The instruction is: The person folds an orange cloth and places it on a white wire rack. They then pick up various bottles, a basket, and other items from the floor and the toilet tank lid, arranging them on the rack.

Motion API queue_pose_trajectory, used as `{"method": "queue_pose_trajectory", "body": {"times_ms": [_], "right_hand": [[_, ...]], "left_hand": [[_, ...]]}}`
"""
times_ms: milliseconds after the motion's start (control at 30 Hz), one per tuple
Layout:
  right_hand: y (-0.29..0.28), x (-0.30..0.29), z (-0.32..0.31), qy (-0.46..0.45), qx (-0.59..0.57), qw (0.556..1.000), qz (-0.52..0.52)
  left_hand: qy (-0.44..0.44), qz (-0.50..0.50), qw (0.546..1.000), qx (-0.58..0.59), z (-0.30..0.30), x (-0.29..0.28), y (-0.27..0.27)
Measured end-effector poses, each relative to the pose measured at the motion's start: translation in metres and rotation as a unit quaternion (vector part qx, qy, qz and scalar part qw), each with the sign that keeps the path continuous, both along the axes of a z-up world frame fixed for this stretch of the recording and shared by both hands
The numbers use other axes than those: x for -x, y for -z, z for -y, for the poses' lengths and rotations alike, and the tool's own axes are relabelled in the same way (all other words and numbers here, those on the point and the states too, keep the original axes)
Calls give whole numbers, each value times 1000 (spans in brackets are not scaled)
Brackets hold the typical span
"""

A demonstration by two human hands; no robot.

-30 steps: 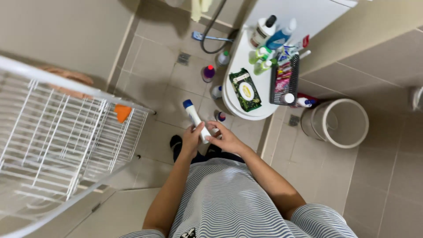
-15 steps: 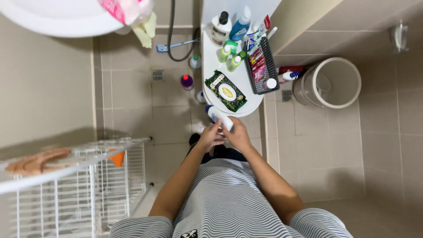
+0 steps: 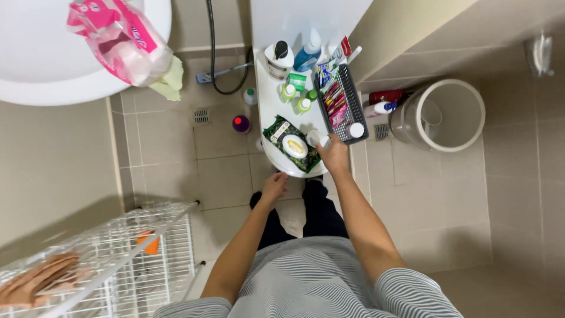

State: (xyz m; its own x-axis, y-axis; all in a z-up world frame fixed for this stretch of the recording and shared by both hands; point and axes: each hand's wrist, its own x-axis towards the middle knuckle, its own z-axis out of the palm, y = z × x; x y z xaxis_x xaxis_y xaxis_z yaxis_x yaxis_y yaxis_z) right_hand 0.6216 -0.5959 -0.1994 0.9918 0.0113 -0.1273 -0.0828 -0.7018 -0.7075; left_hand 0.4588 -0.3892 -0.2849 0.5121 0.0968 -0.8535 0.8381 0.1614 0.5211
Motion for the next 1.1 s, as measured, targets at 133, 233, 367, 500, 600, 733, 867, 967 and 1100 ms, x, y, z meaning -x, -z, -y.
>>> {"method": "queue_pose_trajectory", "body": {"times_ms": [133,233,367,500,600,733,867,967,1100], "right_hand": [[51,-50,2,-37,-8,999,10],[71,-74,-2,-21,-30,999,-26],[91,-94,3,-34,-32,998,-47],[101,-110,1,-40,-18,998,-41],[90,-119,-8,-62,-21,997,-29],[94,-111,-10,-52,-10,995,-80],[114,-98,-7,-68,-23,996,-56],[123,-89,2,-80,-59,995,-22],[130,-74,10,-67,-80,995,-5]], "left_hand": [[-63,-48,997,-14,33,-12,29],[-68,-53,996,5,53,-14,47],[-92,-97,991,20,78,-33,31],[-100,-89,991,1,86,-40,29],[-117,-126,985,13,69,-54,18],[-145,-91,985,-1,54,-49,34],[-140,-66,988,-23,37,-57,23],[-142,-61,988,-24,32,-53,23],[-137,-69,988,-27,28,-41,37]]}}
